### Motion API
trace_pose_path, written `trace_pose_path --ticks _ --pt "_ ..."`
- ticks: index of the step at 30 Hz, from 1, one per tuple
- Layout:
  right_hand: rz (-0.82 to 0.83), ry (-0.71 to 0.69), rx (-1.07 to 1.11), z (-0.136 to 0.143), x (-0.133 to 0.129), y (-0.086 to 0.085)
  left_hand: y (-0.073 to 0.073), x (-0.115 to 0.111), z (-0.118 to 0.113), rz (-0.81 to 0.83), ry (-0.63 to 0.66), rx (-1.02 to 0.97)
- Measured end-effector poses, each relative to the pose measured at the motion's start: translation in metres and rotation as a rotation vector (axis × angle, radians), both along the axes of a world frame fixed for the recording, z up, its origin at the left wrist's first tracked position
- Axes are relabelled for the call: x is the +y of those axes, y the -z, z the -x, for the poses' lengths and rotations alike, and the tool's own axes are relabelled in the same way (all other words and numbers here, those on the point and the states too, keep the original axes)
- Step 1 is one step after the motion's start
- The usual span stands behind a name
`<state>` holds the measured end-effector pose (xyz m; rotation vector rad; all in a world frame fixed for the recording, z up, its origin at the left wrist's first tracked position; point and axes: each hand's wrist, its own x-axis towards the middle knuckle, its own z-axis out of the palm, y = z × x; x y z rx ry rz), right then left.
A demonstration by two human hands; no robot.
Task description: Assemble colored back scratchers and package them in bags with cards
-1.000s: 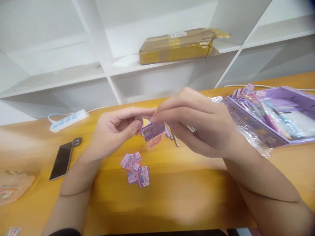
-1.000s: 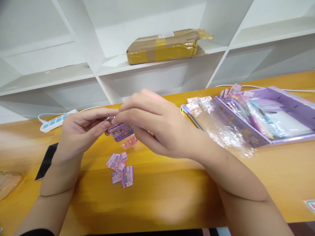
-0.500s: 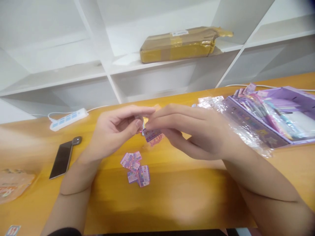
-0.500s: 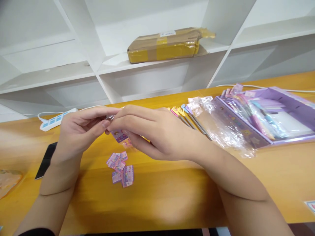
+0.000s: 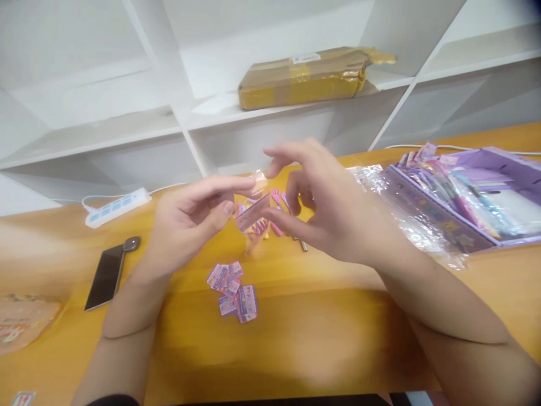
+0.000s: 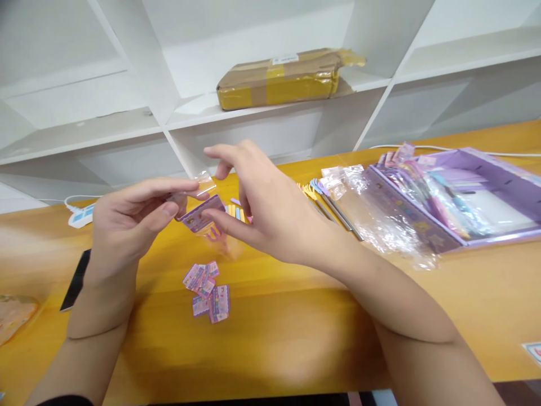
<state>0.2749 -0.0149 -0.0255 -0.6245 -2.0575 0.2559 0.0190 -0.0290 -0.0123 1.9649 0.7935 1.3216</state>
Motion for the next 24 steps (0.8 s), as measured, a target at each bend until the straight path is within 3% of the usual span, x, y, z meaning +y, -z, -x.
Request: trace_pose_path --ticks 3,6,10,16,24 --pt "0.247 -0.119 0.007 0.005 0.009 0.008 -0.001 0.002 0.0 -0.015 -0.024 0.016" --pt "0.358 -0.209 0.03 0.009 0.018 0.014 0.0 0.008 0.002 -0.03 -0.005 0.001" --pt "0.348 -0.214 0.066 0.012 0.023 0.017 0.003 0.018 0.004 -0.034 -0.004 -0.041" --pt "0.327 -0.165 0.057 0.015 0.018 0.014 0.006 0.027 0.007 -0.051 -0.056 0.048" --pt "0.349 -0.198 0.08 0.018 0.015 0.014 0.009 0.029 0.004 -0.058 0.007 0.068"
